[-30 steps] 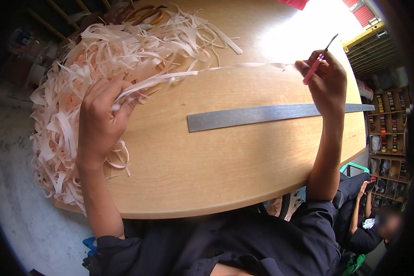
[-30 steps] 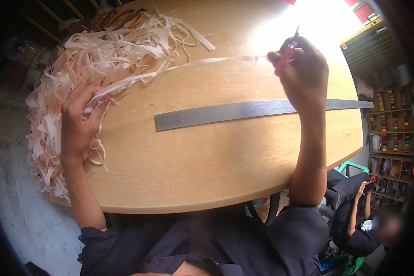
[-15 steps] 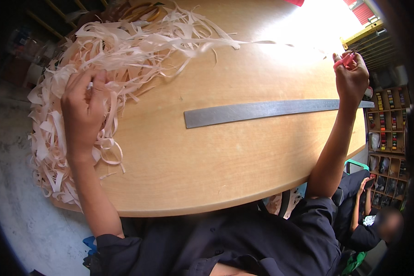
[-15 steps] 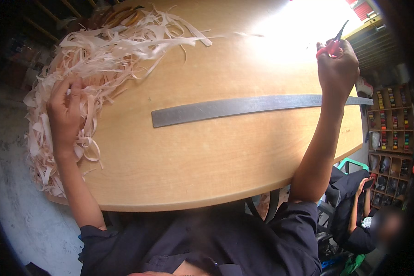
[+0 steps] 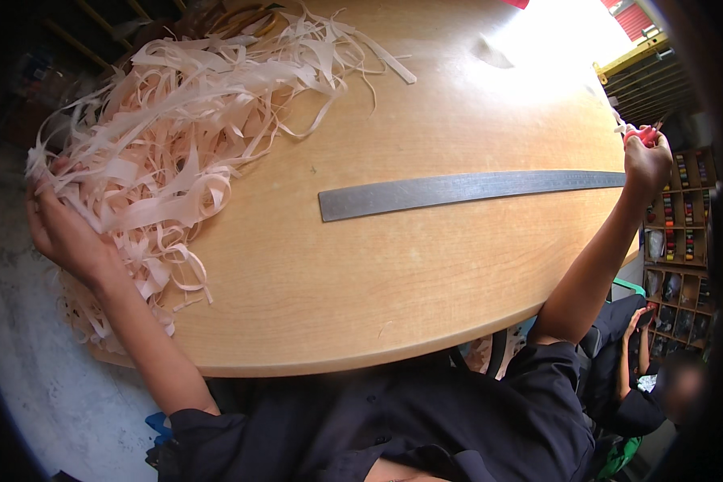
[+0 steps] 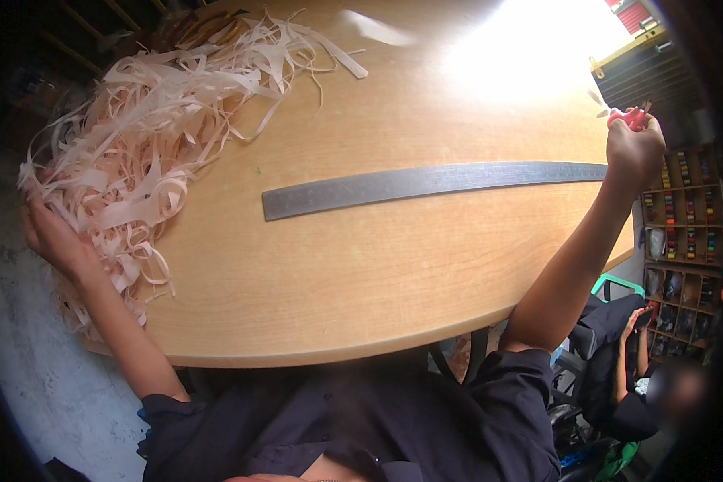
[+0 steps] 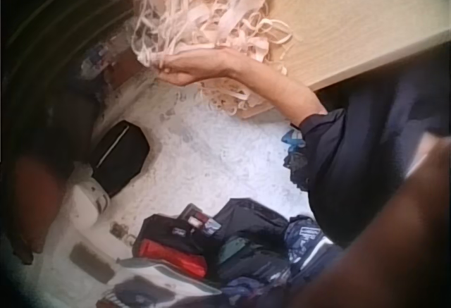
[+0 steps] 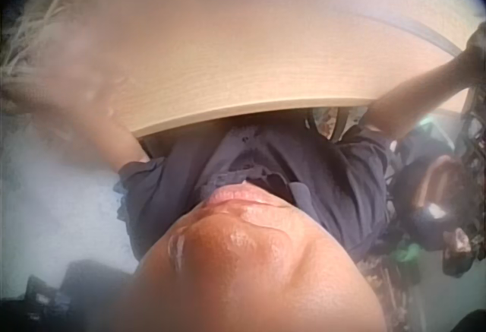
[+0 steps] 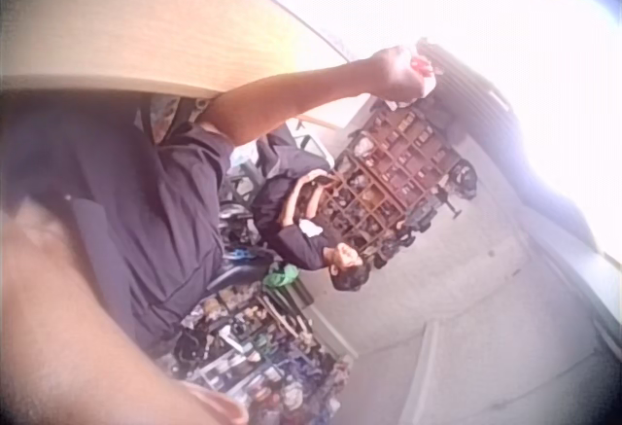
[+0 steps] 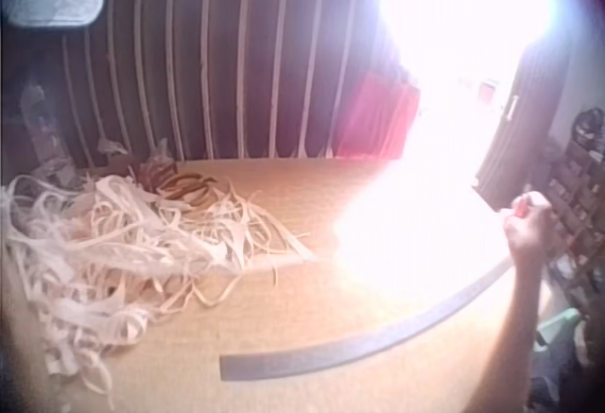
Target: The person uses pink scissors and a metal ruler to cut long strips of light-colored rubber into uniform short pieces on a wooden table. The cut pieces accumulate in a pile on the left side of the table.
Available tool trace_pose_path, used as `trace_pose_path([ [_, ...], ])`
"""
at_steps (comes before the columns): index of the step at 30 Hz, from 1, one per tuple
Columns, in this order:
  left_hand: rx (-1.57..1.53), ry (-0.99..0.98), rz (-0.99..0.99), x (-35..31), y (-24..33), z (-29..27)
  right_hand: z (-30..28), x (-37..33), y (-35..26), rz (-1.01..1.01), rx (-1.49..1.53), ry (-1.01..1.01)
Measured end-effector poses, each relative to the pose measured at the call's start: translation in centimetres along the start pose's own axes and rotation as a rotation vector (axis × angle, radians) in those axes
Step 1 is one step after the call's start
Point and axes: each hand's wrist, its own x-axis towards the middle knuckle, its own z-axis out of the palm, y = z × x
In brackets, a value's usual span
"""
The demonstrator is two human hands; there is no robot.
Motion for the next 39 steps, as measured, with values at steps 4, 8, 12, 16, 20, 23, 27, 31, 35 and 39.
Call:
trace_pose_path([
  [4, 0.238, -0.124, 0.289, -1.6, -0.9, 1.0, 0.5, 0.4, 0.6, 0.084, -0.004, -0.125],
  [8, 0.429, -0.380, 0.332, -2.7, -0.3, 2.1, 0.9, -0.7, -0.7, 0.030, 0.166, -0.232],
  [12, 0.686, -0.679, 0.375, -4.6, 4.3, 3.0, 0.4, -2.3, -2.5, 0.006, 0.198, -0.237],
  [16, 0.925, -1.129, 0.506, -5.9, 13.0, 2.2, -0.7, -2.9, -3.4, -0.015, 0.225, -0.209],
  [20, 0.881, -1.435, 0.527, -6.1, 17.8, 3.1, -1.5, -2.9, -3.3, -0.019, 0.275, -0.190],
  [23, 0.675, -1.542, 0.642, -6.6, 16.7, 6.1, -1.3, -2.9, -3.1, -0.075, 0.369, -0.124],
  [27, 0.338, -1.551, 0.460, -8.8, 10.8, 12.4, -0.5, -3.2, -3.5, -0.041, 0.706, -0.142],
  [31, 0.390, -1.635, 0.650, -11.9, 6.1, 16.8, -0.2, -3.3, -3.8, -0.097, 0.688, -0.084],
  [35, 0.421, -1.696, 0.573, -13.0, 5.3, 18.3, -0.2, -3.6, -4.0, -0.122, 0.740, -0.078],
  [39, 0.499, -1.559, 0.754, -11.0, 6.7, 16.9, -0.3, -3.8, -4.3, -0.141, 0.832, -0.094],
])
